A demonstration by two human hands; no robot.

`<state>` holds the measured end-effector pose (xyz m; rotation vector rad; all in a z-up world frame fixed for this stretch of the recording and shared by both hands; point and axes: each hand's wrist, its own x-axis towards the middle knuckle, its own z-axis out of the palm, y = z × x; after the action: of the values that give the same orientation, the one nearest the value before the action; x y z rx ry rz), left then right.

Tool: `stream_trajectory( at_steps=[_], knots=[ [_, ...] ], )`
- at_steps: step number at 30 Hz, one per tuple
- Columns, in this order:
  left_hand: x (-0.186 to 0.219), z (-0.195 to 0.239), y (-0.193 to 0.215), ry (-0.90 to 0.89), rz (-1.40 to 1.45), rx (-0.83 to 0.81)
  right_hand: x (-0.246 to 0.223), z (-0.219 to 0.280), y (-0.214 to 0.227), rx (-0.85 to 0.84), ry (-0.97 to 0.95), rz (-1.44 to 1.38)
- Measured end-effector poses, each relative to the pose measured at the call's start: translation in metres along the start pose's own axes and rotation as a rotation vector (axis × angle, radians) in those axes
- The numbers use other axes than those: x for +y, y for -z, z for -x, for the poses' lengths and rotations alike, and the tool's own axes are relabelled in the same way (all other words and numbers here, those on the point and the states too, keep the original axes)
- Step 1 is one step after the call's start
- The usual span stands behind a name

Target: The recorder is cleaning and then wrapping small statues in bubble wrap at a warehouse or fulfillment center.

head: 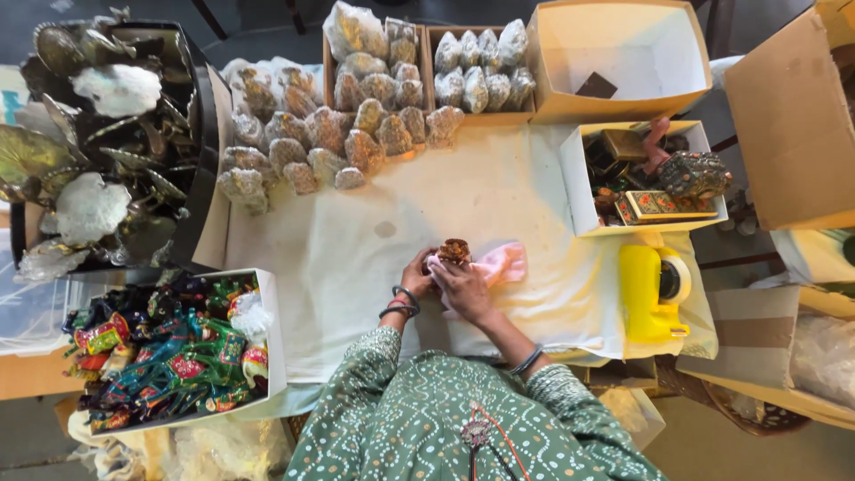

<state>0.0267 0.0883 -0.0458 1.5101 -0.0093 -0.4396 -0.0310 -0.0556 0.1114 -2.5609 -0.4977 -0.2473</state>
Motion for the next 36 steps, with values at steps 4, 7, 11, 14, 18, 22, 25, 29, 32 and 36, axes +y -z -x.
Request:
stream_trajectory(
  at_steps=[4, 7, 11, 14, 18, 22, 25, 29, 32, 36],
  knots=[
    [0.020, 0.006, 0.001, 0.175, 0.021, -0.025, 0.035, 0.023, 0.023, -0.083, -0.040, 0.001],
    [0.027, 0.011, 0.002, 0.138, 0.059, -0.046, 0.071, 0.021, 0.043, -0.351, -0.265, 0.100],
    [0.033, 0.010, -0.002, 0.193, 0.064, -0.038, 0.131, -0.005, 0.040, -0.092, -0.566, -0.288],
    [0.037, 0.012, -0.003, 0.194, 0.059, -0.028, 0.133, -0.053, 0.039, -0.018, -0.516, -0.684],
    [0.032, 0.013, -0.002, 0.185, 0.114, -0.022, 0.149, -0.099, -0.013, -0.525, -0.485, -1.020],
    [0.044, 0.017, 0.000, 0.155, 0.111, -0.004, 0.137, -0.118, -0.051, -0.868, -0.149, -0.569],
    [0.059, 0.020, -0.002, 0.185, 0.138, -0.019, 0.152, -0.114, -0.070, -0.914, -0.202, -0.545],
    [0.056, 0.020, -0.001, 0.209, 0.116, -0.055, 0.185, -0.097, -0.081, -0.771, 0.084, -0.523],
    [0.043, 0.016, -0.001, 0.221, 0.115, -0.055, 0.176, -0.081, -0.055, -0.746, -0.138, -0.623],
    [0.047, 0.018, -0.002, 0.191, 0.047, -0.055, 0.203, -0.034, -0.072, -0.563, -0.296, -0.772]
  ],
)
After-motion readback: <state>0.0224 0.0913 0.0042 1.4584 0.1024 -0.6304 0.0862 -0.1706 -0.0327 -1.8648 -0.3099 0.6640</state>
